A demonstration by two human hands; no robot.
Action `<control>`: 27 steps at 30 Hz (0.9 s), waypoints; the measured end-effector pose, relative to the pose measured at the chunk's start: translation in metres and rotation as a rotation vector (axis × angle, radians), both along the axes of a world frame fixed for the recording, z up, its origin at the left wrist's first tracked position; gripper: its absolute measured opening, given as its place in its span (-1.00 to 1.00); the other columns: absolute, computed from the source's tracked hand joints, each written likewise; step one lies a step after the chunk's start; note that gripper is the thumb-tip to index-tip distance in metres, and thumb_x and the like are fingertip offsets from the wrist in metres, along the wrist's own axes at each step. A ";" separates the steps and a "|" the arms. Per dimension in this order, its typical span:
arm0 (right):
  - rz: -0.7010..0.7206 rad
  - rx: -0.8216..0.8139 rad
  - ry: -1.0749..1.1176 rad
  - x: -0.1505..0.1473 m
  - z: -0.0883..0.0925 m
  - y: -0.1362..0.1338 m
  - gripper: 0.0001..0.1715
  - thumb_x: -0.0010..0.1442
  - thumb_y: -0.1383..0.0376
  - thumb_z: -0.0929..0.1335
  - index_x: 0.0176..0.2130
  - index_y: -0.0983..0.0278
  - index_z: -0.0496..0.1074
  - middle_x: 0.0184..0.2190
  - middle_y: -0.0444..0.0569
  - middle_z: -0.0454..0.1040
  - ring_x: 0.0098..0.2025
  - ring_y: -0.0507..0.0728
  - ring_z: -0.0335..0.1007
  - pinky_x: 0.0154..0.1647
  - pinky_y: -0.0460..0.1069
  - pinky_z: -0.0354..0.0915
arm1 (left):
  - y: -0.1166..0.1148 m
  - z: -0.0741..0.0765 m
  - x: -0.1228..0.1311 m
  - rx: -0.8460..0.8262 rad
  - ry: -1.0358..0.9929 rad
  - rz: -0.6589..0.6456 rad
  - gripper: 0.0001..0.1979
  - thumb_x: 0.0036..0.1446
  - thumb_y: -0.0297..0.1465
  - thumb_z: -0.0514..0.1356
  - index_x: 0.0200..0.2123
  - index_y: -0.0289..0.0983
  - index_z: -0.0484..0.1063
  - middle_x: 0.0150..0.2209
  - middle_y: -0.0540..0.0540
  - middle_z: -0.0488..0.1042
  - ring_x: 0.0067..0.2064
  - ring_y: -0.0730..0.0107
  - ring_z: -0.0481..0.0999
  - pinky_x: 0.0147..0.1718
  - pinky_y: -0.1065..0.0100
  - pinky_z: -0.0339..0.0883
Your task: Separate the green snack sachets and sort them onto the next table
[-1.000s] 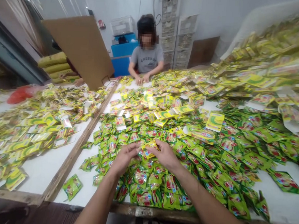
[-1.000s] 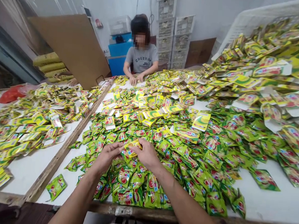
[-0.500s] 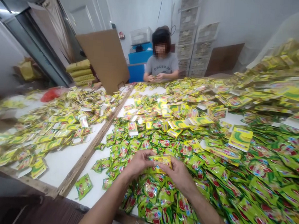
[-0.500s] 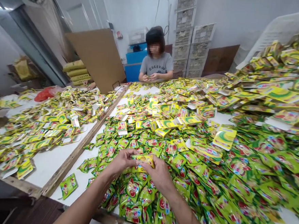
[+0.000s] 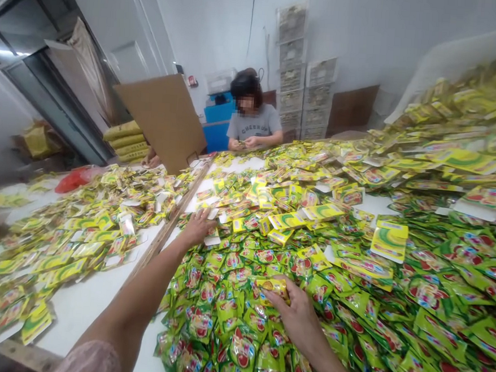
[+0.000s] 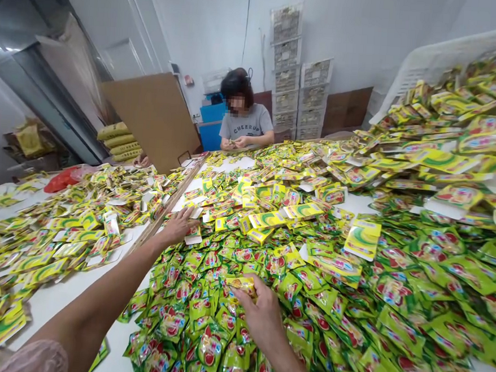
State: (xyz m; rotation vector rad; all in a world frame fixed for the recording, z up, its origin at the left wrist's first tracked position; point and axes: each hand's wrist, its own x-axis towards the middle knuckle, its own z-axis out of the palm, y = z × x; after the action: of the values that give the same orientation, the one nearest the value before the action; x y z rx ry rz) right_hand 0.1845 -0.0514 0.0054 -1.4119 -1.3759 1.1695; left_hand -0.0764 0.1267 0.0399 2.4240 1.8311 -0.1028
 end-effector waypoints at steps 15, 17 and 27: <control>-0.139 0.027 -0.017 0.004 0.004 0.003 -0.61 -0.01 0.08 0.32 -0.29 0.32 0.43 -0.52 -0.08 0.47 -0.49 0.11 0.33 -0.45 -0.04 0.21 | -0.096 -0.003 0.035 -0.097 -0.476 0.096 -0.16 -0.48 0.01 0.36 -0.07 -0.29 0.36 -0.22 -0.15 0.49 -0.18 0.05 0.45 -0.30 0.30 0.27; -0.154 0.064 -0.018 0.007 0.004 0.004 -0.62 -0.01 0.07 0.32 -0.31 0.33 0.42 -0.52 -0.07 0.46 -0.50 0.10 0.31 -0.46 -0.05 0.20 | -0.114 -0.012 0.045 -0.095 -0.590 0.098 -0.29 -0.41 -0.01 0.35 -0.16 -0.28 0.41 -0.34 -0.07 0.49 -0.29 0.16 0.46 -0.38 0.35 0.23; -0.217 0.133 -0.071 0.014 -0.003 0.014 -0.69 0.02 0.08 0.32 -0.39 0.30 0.39 -0.49 -0.06 0.45 -0.44 0.10 0.30 -0.39 -0.04 0.21 | -0.162 -0.024 0.078 -0.323 -1.232 0.185 -0.69 -0.06 -0.18 0.25 -0.32 -0.30 0.43 -0.34 -0.06 0.52 -0.33 0.35 0.46 -0.34 0.40 0.27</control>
State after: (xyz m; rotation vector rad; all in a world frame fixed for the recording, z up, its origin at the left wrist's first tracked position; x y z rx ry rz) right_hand 0.1989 -0.0374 0.0027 -1.4774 -1.2871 0.8807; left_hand 0.0014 -0.0354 0.0158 1.4374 1.2423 0.8298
